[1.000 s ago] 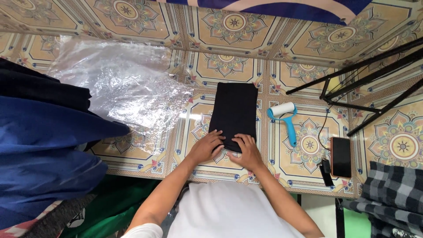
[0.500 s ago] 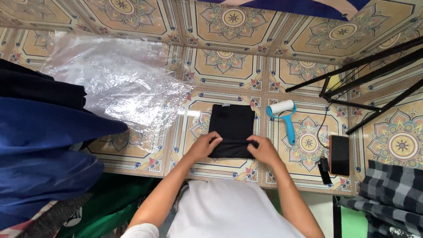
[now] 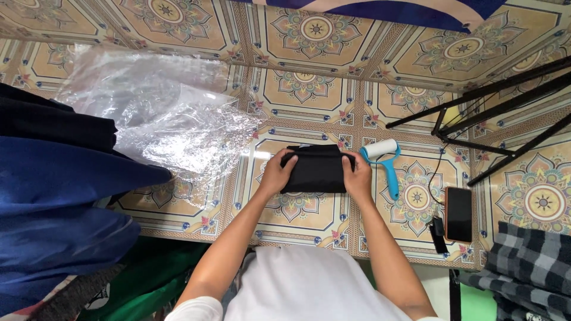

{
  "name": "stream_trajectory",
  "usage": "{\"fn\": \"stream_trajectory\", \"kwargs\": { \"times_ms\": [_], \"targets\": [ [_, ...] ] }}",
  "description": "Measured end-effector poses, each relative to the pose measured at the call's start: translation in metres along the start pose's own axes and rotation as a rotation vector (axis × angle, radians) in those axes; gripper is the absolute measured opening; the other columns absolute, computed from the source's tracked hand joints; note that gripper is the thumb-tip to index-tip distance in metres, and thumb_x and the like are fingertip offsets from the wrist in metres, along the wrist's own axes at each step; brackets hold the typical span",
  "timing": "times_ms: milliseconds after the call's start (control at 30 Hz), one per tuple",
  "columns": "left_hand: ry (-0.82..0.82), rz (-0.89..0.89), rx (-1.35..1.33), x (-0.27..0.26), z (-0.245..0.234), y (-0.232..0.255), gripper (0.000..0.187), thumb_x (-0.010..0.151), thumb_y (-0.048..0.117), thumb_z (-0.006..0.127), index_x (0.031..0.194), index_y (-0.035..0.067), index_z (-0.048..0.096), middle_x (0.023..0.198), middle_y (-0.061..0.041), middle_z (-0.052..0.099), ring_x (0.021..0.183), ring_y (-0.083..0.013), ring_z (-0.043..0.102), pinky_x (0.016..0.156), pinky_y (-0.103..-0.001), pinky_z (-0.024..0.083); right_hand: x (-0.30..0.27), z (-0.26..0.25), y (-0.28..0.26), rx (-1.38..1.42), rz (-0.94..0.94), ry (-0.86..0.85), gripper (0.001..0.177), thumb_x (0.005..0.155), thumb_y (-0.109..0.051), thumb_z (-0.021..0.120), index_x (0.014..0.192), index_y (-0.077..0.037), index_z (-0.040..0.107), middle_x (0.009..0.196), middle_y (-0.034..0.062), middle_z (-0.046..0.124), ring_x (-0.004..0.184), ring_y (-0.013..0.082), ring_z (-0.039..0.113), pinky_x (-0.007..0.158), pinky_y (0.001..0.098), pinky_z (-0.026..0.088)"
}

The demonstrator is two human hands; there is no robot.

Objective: Folding a pair of black pants, cleaning them with a lint roller, and placing them into a plastic shipping bag.

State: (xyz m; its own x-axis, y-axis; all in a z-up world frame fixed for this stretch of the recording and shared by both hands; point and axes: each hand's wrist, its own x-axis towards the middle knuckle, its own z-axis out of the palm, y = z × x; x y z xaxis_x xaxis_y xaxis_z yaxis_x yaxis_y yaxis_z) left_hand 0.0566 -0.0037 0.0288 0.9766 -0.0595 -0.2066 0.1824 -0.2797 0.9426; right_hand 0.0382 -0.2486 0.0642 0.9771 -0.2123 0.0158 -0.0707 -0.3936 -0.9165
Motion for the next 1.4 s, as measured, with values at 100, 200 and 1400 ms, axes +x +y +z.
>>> {"fn": "stream_trajectory", "kwargs": {
  "times_ms": [100,200,1400],
  "targets": [
    [0.074,0.016,0.119,0.003,0.003,0.027,0.033,0.105,0.032,0.057,0.129,0.010,0.062,0.111,-0.023,0.073,0.108,-0.0383,0.071,0.090,-0.049,0.058,0.020,0.014,0.022,-0.072,-0.030,0.002,0.021,0.104,-0.014,0.061,0.121,-0.005,0.070,0.107,0.0217,0.072,0.105,0.0365,0.069,0.087,0.0471,0.055],
    [0.115,0.079,0.172,0.019,0.007,-0.001,0.037,0.105,0.018,0.054,0.139,0.006,0.045,0.115,-0.030,0.069,0.111,-0.0458,0.067,0.093,-0.055,0.057,0.031,0.024,0.059,-0.009,0.029,0.018,0.031,0.104,-0.009,0.059,0.133,0.003,0.056,0.093,0.0176,0.069,0.083,0.0242,0.070,0.070,0.0386,0.055],
    [0.144,0.311,0.897,0.001,0.024,-0.006,0.073,0.098,0.044,0.040,0.160,0.006,0.030,0.166,-0.020,0.028,0.155,-0.0406,0.018,0.126,-0.057,0.004,-0.008,0.075,0.041,-0.830,-0.259,-0.144,0.066,0.098,-0.034,0.048,0.159,-0.012,0.035,0.167,0.0191,0.025,0.157,0.0344,0.017,0.125,0.0532,0.010]
  ]
}}
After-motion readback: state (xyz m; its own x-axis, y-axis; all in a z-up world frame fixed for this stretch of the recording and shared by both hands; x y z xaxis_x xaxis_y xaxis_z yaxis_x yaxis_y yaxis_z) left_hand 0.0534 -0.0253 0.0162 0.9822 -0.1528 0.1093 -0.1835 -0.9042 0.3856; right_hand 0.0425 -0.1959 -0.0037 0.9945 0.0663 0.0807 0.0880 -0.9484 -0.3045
